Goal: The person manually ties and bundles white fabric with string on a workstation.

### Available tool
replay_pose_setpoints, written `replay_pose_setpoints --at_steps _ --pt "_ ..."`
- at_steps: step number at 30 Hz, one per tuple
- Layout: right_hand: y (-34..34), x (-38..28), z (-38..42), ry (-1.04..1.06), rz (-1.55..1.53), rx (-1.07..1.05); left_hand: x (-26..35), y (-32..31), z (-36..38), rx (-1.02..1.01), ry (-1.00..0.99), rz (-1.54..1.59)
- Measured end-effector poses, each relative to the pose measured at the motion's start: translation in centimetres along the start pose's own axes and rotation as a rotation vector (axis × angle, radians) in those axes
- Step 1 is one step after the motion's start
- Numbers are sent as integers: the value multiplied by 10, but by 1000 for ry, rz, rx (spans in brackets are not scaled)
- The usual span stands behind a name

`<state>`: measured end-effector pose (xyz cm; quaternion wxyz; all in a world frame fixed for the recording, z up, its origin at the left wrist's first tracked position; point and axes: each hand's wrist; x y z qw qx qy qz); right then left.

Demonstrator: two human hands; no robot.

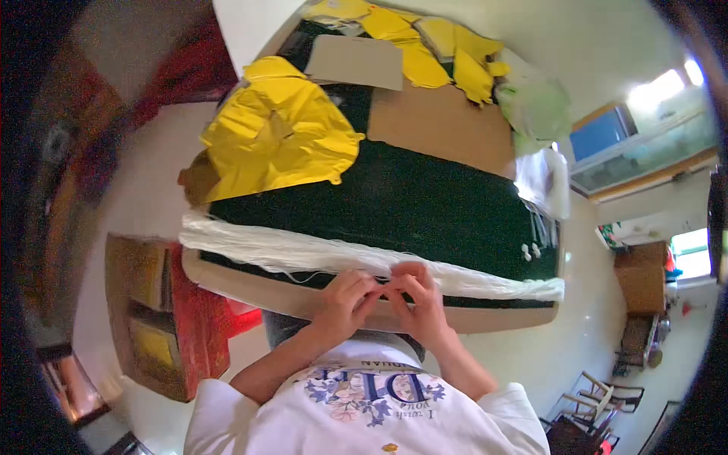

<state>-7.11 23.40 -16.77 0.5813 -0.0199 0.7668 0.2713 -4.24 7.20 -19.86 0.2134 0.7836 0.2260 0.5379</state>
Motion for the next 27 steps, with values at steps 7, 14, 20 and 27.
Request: replay_pose_setpoints --at_steps 7,14,20,27 --pt "43 25 16 -370 -315 129 10 -2 -5 12 -176 -44" --pt "196 144 45 -285 311 771 -3 3 -1 -12 -57 -85" --pt "240 164 71 -283 815 722 -6 5 0 -11 -27 -76" --pt "244 138 67 -392 581 894 -6 7 -1 -13 -21 -110"
Point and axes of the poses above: each hand's wrist, its own z-axis away from the middle knuckle, its own y-axis out of the back of the hand, x = y × z, and after that the axes turned 11 degrees about -z, right-handed
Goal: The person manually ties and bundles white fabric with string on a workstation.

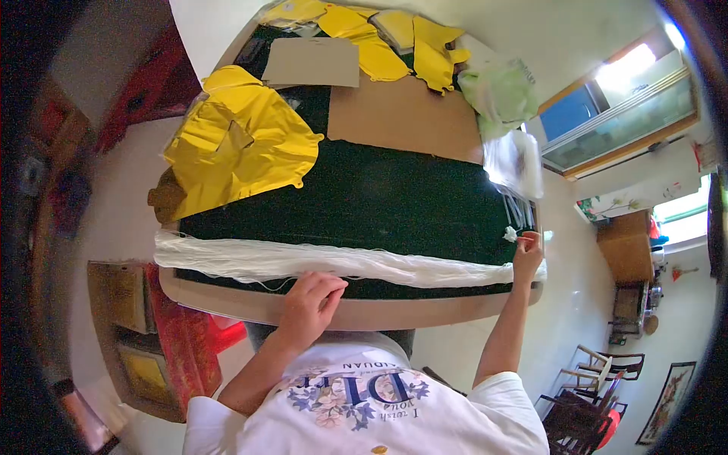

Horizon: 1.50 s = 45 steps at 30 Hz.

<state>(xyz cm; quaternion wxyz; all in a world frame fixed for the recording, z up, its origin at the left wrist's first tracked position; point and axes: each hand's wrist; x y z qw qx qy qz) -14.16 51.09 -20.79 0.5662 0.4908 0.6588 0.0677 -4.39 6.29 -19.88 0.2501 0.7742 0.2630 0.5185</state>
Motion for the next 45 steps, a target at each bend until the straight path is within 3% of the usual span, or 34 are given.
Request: replay_pose_setpoints --at_steps 3,6,7,10,14,17,23,28,29,31,34,36,39,42,43,45 --pt "-1 -10 4 69 54 36 1 0 -1 -19 6 -7" --pt "-18 -50 26 229 -43 -76 -4 -3 0 -49 -6 -59" --pt "-31 -70 42 187 -156 -213 -5 -5 -2 -47 -38 -89" --pt "-62 -131 96 404 -305 -581 -7 -12 -1 -119 -112 -200" --pt "-92 -171 127 288 -349 -737 -11 -15 1 -176 -132 -224" --pt "-110 -180 123 465 -199 -693 -11 -14 2 -161 -134 -211" --pt "-103 -185 121 254 -389 -707 -8 -9 -6 17 -47 -83" --pt "-114 -179 118 423 -281 -721 -3 -13 -36 119 -81 -77" --pt "-119 -175 117 474 -237 -733 -4 -18 -38 93 -97 -118" --pt "-123 -172 117 386 -279 -777 -9 -28 -44 48 -125 -207" --pt "-119 -174 117 251 -338 -757 -15 -29 -33 -216 -68 -235" --pt "-113 -176 119 142 -388 -716 -16 -30 -24 -168 -47 -176" --pt "-110 -176 123 498 -270 -765 -17 -33 -23 -92 -57 -143" --pt "-110 -174 122 322 -313 -873 -17 -31 -23 -99 -72 -145" --pt "-112 -173 122 289 -362 -781 -17 -30 -24 -113 -74 -147" --pt "-109 -174 119 250 -360 -790 -17 -30 -25 -106 -72 -142"
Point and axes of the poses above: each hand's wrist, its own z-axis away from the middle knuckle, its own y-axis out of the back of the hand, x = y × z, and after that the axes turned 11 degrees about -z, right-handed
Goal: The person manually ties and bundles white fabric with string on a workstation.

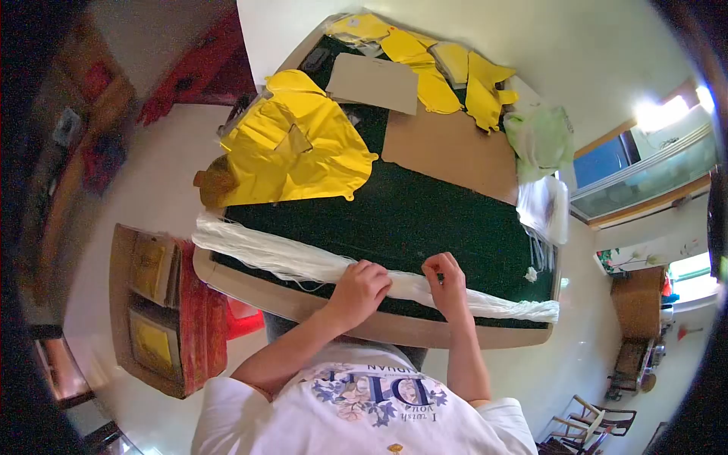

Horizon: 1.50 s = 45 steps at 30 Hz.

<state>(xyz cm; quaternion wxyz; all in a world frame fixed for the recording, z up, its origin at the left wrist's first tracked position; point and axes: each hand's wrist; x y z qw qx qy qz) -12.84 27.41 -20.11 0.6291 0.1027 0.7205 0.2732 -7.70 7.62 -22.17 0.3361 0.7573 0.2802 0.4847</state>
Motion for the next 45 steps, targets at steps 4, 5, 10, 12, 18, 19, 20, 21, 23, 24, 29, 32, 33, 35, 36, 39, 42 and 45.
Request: replay_pose_setpoints --at_steps 4,5,10,12,18,19,20,21,23,24,29,32,33,35,36,39,42,45 --pt "-5 3 1 65 137 -111 -3 -2 0 8 12 10" --pt "-5 2 0 44 124 -101 -4 -2 0 4 12 13" --pt "-3 -7 -1 35 -21 -5 -4 -1 -2 8 71 92" --pt "-4 -16 3 -32 -38 14 2 5 -10 147 56 110" --pt "0 -35 18 -44 -338 -85 33 31 -26 -54 89 420" --pt "1 -35 20 -7 -436 -99 41 38 -28 -59 90 495" --pt "-3 -43 21 73 -459 -135 48 39 -31 15 -21 513" --pt "-10 -58 21 153 -482 -171 56 39 -34 89 -132 528" --pt "-29 -81 23 189 -541 -216 72 38 -38 231 -353 562" --pt "-41 -91 22 147 -576 -225 79 40 -37 154 -397 623" --pt "-55 -57 19 264 -803 -493 72 70 -25 -61 -286 922" --pt "-27 -31 50 -125 -1125 -410 30 107 -7 -92 233 1228" --pt "-19 -31 50 -99 -1043 -389 16 110 -5 -1 356 1094" --pt "-2 -47 50 -51 -763 -333 2 103 0 38 414 746" --pt "4 -59 49 -27 -567 -295 1 98 6 -13 351 536" --pt "4 -68 46 133 -461 -201 8 76 24 -276 157 464" --pt "-5 -61 42 19 -291 -90 24 87 21 -552 78 1024" --pt "-23 -47 54 153 -260 -248 19 77 24 -229 309 1482"
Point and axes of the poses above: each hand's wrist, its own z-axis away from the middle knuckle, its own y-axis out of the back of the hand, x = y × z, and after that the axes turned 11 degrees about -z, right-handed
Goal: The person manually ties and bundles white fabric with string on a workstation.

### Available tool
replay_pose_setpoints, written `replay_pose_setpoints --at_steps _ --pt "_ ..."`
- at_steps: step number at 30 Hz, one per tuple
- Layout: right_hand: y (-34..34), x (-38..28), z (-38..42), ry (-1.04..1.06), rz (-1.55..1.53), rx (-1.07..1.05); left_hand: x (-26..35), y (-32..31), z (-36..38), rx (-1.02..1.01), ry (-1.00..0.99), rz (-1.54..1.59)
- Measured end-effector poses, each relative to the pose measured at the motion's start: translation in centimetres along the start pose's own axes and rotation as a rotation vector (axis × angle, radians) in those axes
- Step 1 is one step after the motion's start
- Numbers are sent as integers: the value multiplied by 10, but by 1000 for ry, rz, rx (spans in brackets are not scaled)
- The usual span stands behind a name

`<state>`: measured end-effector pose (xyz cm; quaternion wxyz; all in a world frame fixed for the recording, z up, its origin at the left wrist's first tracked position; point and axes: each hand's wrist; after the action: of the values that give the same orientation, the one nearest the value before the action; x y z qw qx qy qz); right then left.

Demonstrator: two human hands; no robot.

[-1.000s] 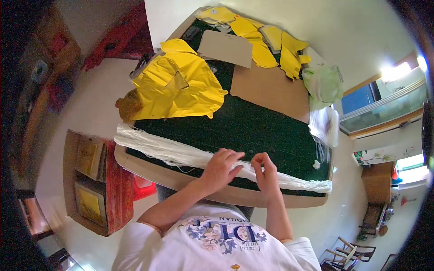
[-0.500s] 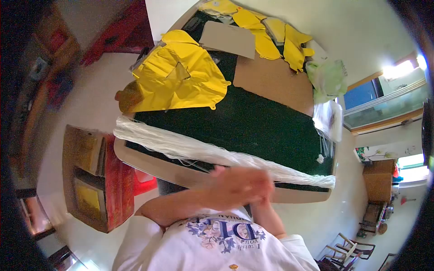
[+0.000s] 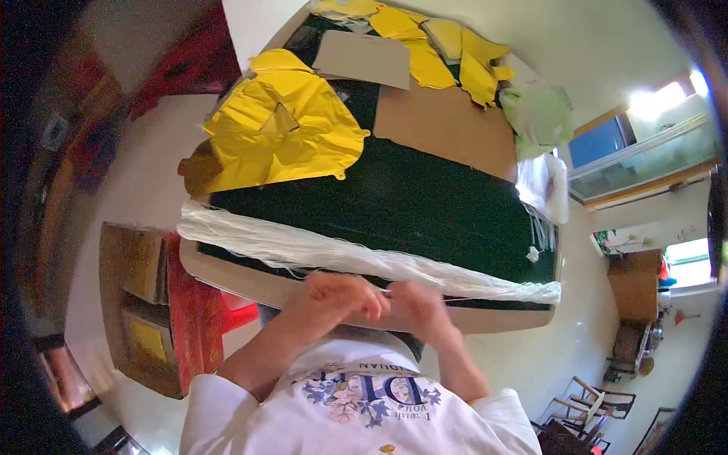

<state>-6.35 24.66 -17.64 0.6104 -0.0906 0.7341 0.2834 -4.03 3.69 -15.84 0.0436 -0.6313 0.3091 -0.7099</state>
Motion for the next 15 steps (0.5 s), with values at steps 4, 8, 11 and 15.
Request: replay_pose_setpoints --at_steps 4,8,11,15 --pt "-11 -17 3 92 131 -191 4 -15 -17 294 -106 -848" --pt "2 -10 1 170 150 -53 11 -22 -12 180 35 -947" --pt "1 -10 -2 195 145 -69 12 -16 -12 96 100 -1071" --pt "1 -20 -7 199 129 -11 10 -16 -7 8 164 -1034"
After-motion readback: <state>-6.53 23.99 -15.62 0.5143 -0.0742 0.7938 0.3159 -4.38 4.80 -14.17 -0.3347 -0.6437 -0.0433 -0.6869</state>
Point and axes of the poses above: each hand's wrist, its own z-axis away from the middle knuckle, its own y-axis out of the back of the hand, x = y × z, and after that the axes turned 11 degrees about -z, right-handed
